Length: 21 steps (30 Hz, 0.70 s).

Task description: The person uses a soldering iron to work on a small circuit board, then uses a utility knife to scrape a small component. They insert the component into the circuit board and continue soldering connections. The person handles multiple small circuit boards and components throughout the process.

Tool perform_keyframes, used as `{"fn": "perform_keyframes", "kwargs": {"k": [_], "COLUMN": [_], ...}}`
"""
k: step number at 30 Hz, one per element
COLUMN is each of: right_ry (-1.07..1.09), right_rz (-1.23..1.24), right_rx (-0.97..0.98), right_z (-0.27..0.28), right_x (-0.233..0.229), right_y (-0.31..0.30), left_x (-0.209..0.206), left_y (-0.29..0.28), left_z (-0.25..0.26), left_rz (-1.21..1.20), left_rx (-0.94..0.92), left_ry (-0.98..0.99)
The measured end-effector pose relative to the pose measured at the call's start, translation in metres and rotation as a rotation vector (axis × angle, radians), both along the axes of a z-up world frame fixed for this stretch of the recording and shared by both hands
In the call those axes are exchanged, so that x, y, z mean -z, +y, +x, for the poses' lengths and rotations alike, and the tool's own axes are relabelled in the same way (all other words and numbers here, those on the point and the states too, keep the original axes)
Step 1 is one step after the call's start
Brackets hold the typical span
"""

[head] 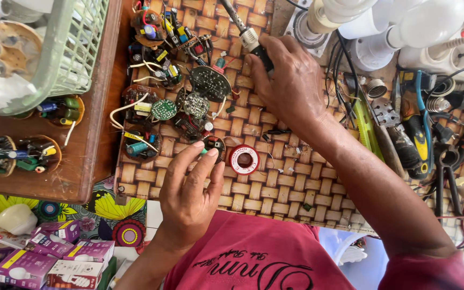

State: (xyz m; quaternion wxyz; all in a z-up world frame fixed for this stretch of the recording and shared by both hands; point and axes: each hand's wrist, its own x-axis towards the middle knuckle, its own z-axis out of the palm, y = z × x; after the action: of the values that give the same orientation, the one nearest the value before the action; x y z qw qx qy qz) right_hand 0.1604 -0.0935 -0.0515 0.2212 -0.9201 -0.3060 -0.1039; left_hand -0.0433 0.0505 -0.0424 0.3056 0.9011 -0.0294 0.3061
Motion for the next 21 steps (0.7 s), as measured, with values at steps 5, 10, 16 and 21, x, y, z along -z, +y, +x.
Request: {"fn": "perform_keyframes", "kwargs": {"k": [5, 10, 16, 21], "right_ry": [-0.023, -0.030, -0.046, -0.108], "right_rz": [0.008, 0.037, -0.042, 0.052], "right_rx": [0.007, -0.025, -0.005, -0.022], "right_z": [0.000, -0.002, 0.000, 0.002], "right_x": [0.005, 0.005, 0.006, -0.002], "right_y": [-0.001, -0.001, 0.002, 0.005], "left_x": [0.000, 0.002, 0.004, 0.005], "left_y": [-0.003, -0.007, -0.011, -0.013], "left_z": [-0.001, -0.001, -0.003, -0.002], "left_rz": [0.091, 0.113, 0.084, 0.075], "left_rx": [0.026, 0.025, 0.048, 0.041], "left_ry": [-0.001, 0.038, 0.060, 0.041]}}
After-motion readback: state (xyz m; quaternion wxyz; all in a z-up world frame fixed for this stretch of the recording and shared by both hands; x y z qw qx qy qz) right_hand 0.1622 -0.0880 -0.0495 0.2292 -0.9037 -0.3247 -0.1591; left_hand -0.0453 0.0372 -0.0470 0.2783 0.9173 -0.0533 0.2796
